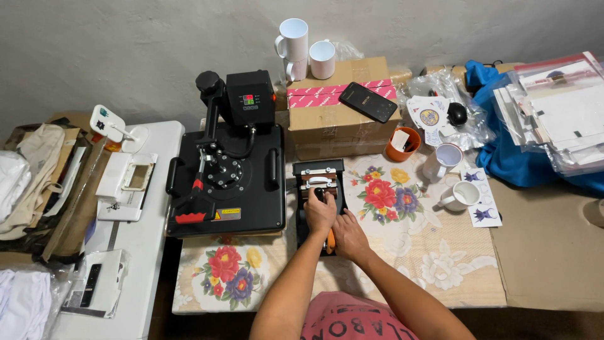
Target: The person operates a mug heat press machine, using an orange cloth to handle the hot mug. They place a white mug into the press, secure it, and then remove it after the process. The person also wipes the mug with the cloth and places it on the table.
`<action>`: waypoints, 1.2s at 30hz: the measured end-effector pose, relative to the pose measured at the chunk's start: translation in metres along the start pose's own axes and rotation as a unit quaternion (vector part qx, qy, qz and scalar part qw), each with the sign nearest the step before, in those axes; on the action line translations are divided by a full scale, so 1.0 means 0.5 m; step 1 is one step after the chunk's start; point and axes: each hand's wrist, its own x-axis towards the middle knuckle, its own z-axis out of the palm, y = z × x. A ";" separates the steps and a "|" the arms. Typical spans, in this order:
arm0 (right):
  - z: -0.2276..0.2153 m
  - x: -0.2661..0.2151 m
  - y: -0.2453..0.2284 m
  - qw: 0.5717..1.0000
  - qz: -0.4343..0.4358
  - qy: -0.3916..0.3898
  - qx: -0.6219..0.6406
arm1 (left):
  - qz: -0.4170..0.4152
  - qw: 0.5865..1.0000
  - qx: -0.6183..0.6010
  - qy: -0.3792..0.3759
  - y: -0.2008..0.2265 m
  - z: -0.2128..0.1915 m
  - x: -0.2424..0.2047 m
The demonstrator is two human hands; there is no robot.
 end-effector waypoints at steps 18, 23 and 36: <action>0.022 -0.003 0.008 0.999 -0.019 0.036 0.021 | 0.007 1.000 -0.002 0.009 -0.011 0.011 0.000; 0.016 -0.005 0.003 1.000 -0.013 0.024 0.009 | 0.001 1.000 -0.005 0.006 0.002 0.002 -0.002; 0.018 -0.005 -0.002 1.000 0.005 -0.017 0.016 | -0.005 1.000 0.016 0.001 -0.035 0.015 0.004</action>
